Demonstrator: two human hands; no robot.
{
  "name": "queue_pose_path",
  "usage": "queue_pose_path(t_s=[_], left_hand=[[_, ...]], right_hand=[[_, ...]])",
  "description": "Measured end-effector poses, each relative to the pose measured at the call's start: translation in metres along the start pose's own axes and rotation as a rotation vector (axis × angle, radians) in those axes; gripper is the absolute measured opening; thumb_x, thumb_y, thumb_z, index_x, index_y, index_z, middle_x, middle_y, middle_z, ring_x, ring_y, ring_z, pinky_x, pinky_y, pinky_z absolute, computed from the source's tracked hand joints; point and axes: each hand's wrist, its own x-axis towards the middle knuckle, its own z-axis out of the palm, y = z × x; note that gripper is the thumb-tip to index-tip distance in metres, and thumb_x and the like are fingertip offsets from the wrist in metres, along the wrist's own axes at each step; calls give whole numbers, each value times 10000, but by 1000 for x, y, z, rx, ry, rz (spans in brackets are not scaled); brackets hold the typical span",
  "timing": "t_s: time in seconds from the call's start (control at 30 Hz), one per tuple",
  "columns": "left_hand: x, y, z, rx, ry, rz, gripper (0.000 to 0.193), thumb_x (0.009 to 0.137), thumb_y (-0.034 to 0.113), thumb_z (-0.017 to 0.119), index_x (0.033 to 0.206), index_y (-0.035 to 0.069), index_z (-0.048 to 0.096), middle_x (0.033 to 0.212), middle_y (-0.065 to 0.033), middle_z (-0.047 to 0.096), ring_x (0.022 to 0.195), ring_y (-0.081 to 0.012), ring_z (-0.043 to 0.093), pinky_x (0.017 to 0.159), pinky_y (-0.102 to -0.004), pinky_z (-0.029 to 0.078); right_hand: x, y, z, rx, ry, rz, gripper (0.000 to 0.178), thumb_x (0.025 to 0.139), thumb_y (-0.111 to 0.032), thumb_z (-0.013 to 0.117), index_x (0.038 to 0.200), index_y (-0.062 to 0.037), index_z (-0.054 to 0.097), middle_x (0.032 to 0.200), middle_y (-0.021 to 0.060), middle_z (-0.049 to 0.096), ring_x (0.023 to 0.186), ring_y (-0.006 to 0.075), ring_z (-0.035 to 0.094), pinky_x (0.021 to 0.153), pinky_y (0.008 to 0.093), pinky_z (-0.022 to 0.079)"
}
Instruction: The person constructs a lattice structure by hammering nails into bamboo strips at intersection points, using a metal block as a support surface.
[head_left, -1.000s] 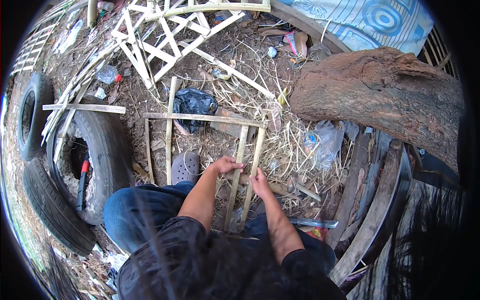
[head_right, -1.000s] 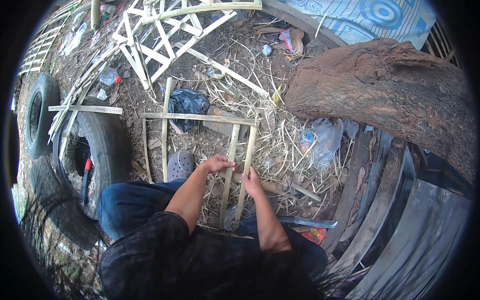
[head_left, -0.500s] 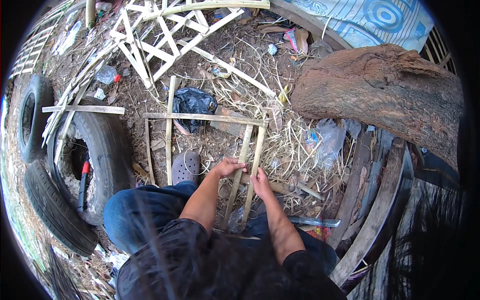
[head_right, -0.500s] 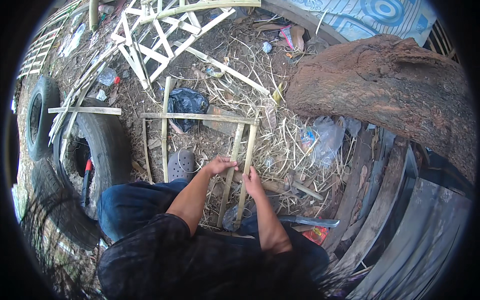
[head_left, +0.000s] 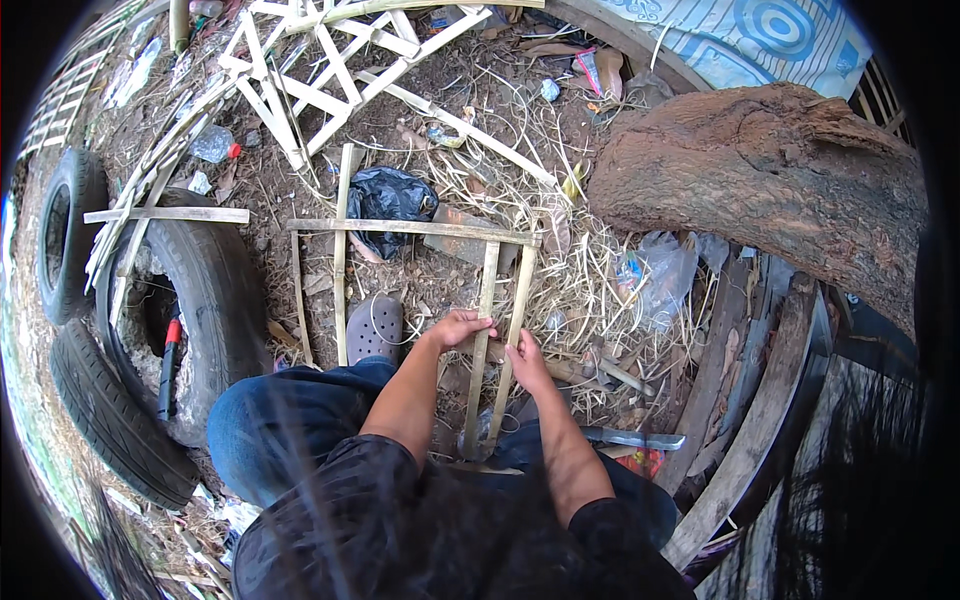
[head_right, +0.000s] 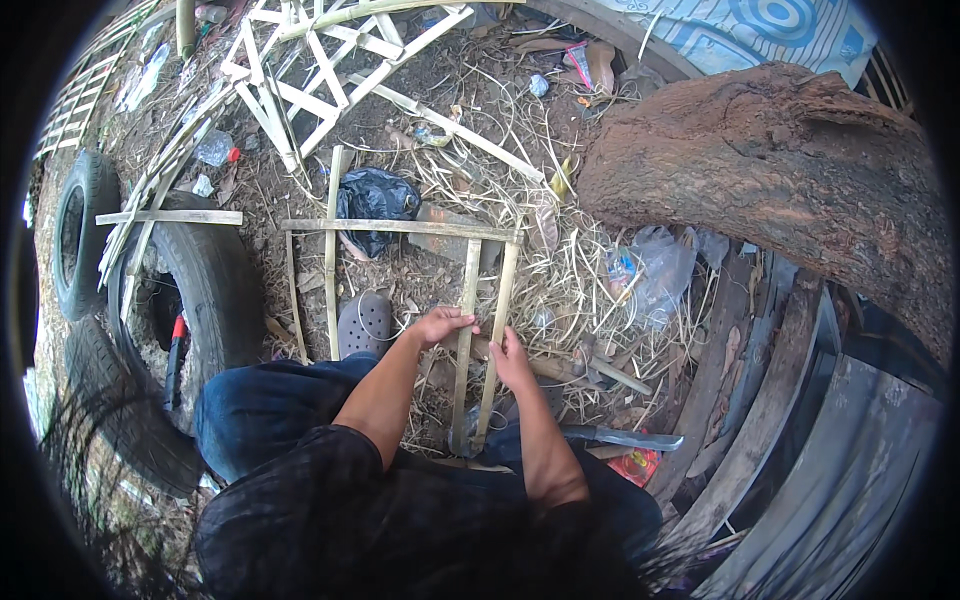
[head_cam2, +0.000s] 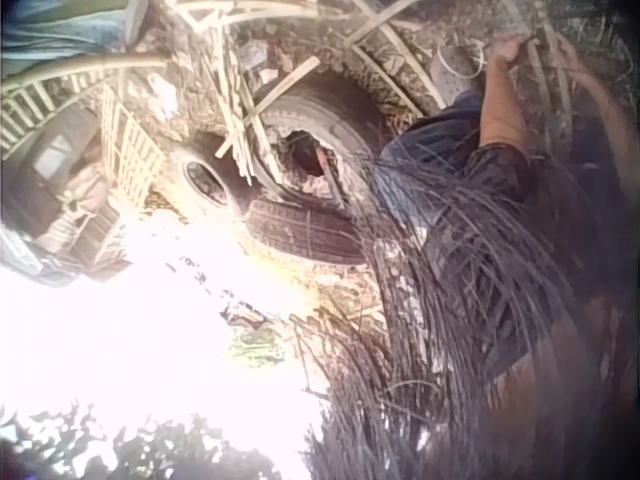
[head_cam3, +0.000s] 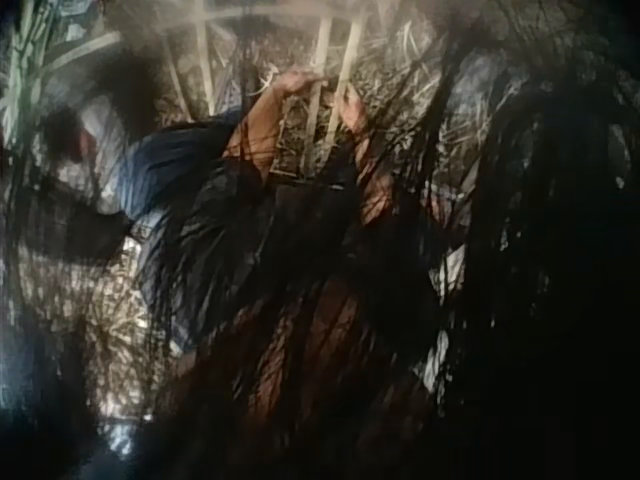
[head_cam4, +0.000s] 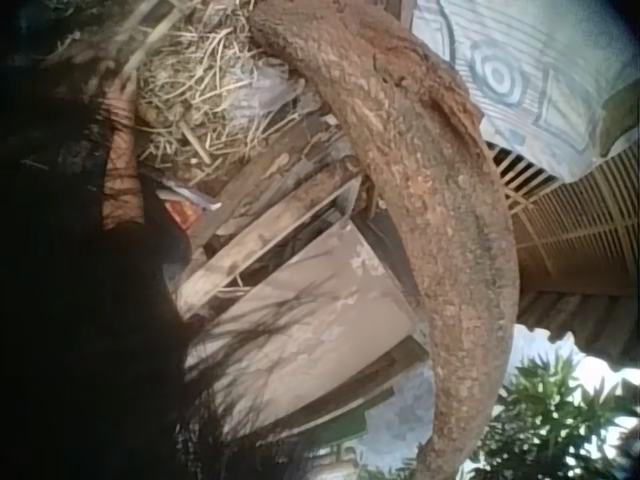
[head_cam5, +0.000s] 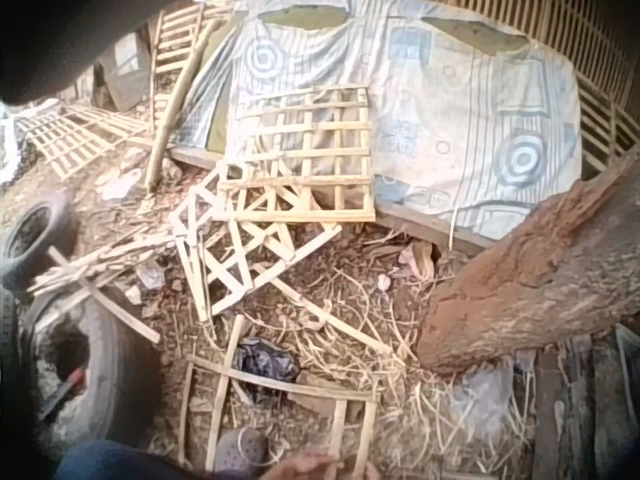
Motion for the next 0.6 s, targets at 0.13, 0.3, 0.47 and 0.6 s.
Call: queue_pose_path(t_s=[0.13,0.3,0.47,0.6], left_hand=[[0,2,0,-16,-2,-42,214,943,243,633,1016,59,713,942,-22,727,828,-115,652,810,-296,526],[2,3,1,0,3,-63,222,930,238,651,1051,60,708,954,-17,728,878,-117,646,856,-297,511],[9,-6,-2,89,79,-28,291,863,251,732,1066,44,700,1006,-51,717,895,-133,649,840,-293,513],[6,-7,-22,182,217,-1,361,839,251,756,1131,59,662,1050,-68,695,956,-151,640,840,-304,505]], right_hand=[[2,-2,-5,-88,-19,62,436,951,-68,576,1334,28,391,831,36,623,699,79,541,608,243,449],[-1,-8,-6,-181,6,65,417,937,-99,612,1299,23,446,762,36,611,650,87,554,556,245,444],[-6,-10,-33,-150,134,113,407,911,-281,653,1202,-8,570,797,106,654,711,169,620,632,328,489],[-6,-42,-85,-237,126,170,364,902,-368,652,1096,-61,623,799,86,655,693,171,599,672,327,488]])
